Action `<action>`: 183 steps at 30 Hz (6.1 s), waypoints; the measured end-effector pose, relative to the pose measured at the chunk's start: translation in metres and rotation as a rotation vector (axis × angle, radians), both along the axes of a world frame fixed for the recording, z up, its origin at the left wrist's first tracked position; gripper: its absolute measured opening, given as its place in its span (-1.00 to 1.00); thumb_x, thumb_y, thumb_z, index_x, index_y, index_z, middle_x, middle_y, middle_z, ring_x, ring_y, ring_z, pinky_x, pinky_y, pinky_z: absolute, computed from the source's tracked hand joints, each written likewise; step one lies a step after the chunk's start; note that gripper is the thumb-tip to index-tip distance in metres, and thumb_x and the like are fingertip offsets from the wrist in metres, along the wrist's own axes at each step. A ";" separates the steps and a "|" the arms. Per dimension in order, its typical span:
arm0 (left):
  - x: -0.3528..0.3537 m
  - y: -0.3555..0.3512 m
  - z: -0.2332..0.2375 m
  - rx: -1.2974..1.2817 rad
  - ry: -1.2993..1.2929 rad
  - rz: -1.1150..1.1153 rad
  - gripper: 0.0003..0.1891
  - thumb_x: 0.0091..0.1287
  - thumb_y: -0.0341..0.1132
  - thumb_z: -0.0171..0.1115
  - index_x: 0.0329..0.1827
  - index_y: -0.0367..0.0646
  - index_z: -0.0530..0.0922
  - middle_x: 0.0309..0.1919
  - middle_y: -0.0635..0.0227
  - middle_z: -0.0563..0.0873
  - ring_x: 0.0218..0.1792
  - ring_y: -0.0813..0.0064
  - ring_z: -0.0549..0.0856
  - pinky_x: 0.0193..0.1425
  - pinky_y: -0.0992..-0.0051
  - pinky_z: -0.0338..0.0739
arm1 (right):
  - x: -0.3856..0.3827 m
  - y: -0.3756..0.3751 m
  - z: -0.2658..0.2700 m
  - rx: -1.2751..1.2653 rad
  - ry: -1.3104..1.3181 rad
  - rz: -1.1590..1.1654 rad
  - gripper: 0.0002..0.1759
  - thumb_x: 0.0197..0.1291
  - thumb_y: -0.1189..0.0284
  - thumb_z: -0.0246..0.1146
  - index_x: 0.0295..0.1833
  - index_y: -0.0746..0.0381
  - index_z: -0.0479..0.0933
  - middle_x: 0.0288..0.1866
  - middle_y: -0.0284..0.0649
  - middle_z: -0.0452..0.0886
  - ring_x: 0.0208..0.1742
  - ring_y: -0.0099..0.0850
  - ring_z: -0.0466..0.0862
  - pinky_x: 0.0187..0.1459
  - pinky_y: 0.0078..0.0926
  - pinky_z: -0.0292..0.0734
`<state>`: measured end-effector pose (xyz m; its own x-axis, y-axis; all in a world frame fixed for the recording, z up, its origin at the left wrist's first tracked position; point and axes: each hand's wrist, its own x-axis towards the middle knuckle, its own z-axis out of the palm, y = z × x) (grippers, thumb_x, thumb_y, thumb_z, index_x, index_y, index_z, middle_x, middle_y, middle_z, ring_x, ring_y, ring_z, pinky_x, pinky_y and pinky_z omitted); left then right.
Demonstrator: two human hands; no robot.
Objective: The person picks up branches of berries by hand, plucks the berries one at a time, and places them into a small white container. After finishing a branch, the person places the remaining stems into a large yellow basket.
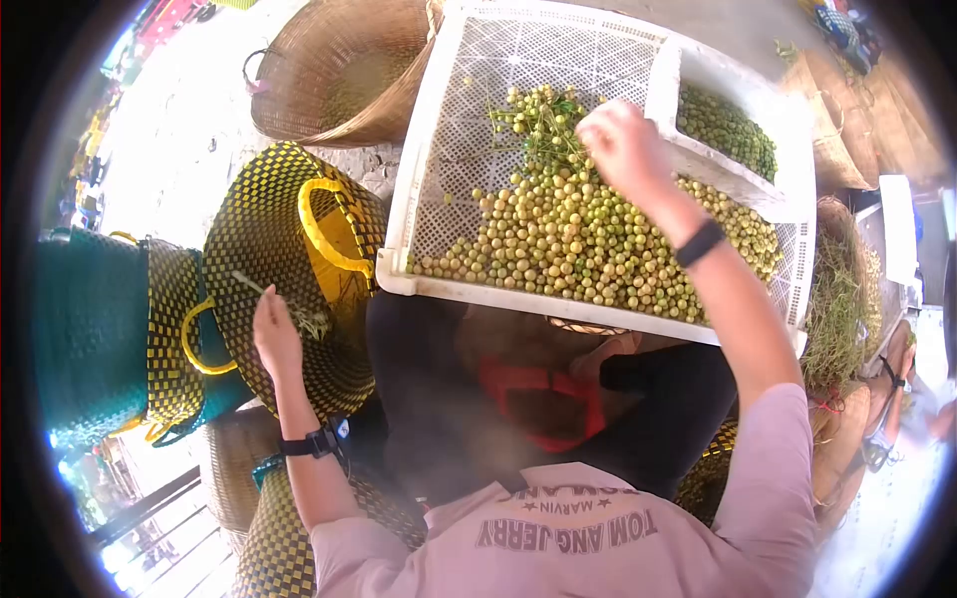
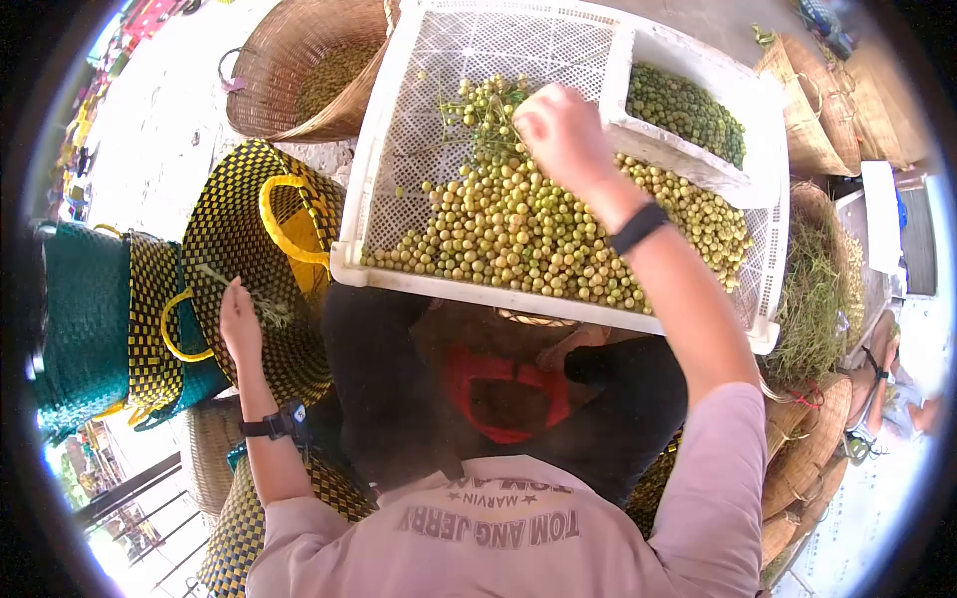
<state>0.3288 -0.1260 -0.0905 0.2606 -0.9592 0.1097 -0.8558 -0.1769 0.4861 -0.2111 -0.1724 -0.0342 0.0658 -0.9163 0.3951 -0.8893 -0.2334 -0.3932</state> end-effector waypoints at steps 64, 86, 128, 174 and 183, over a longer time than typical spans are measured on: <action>-0.396 0.062 0.117 -0.011 1.384 -0.492 -0.64 0.55 -0.15 -0.18 -0.03 -0.18 0.56 -0.64 0.64 0.26 -0.63 0.81 0.20 -0.60 0.74 0.06 | 0.057 0.235 0.004 0.421 -2.097 0.110 -0.66 0.45 0.19 -0.06 -0.02 0.22 0.47 -0.35 -0.42 0.52 -0.48 -0.68 0.35 -0.52 -0.70 0.20; -0.387 0.069 0.123 0.201 1.911 -0.340 -0.67 0.54 -0.14 -0.16 0.02 -0.17 0.50 -0.61 0.61 0.24 -0.63 0.78 0.21 -0.63 0.72 0.17 | 0.071 0.226 0.010 0.275 -1.839 0.155 -0.75 0.40 0.27 0.09 0.05 0.18 0.37 -0.29 -0.34 0.51 -0.49 -0.70 0.30 -0.49 -0.73 0.21; -0.257 -0.014 0.080 0.011 0.514 -0.623 -0.74 0.33 -0.36 0.21 0.06 -0.18 0.56 -0.07 0.30 0.66 -0.17 0.51 0.66 -0.14 0.50 0.58 | -0.003 0.007 -0.050 0.321 0.037 -0.242 -0.73 0.27 0.25 0.14 -0.08 0.20 0.56 -0.11 -0.28 0.61 0.10 -0.27 0.51 0.22 -0.04 0.26; -0.367 -0.036 0.153 0.231 1.010 -0.831 -0.52 0.53 0.00 -0.22 0.12 -0.20 0.49 -0.12 0.29 0.63 -0.20 0.50 0.67 -0.18 0.53 0.55 | 0.030 0.087 0.026 0.084 -1.107 -0.094 -0.67 0.33 0.23 0.17 -0.07 0.31 0.53 -0.26 -0.29 0.59 -0.30 -0.55 0.50 -0.21 -0.55 0.42; -0.369 0.004 0.140 0.159 0.715 -0.735 -0.56 0.52 -0.03 -0.17 -0.25 -0.22 0.52 -0.54 0.39 0.66 -0.47 0.62 0.65 -0.44 0.62 0.48 | 0.035 0.146 0.038 0.187 -1.457 0.013 -0.71 0.37 0.26 0.10 -0.05 0.25 0.56 -0.19 -0.40 0.62 -0.16 -0.63 0.50 -0.08 -0.59 0.38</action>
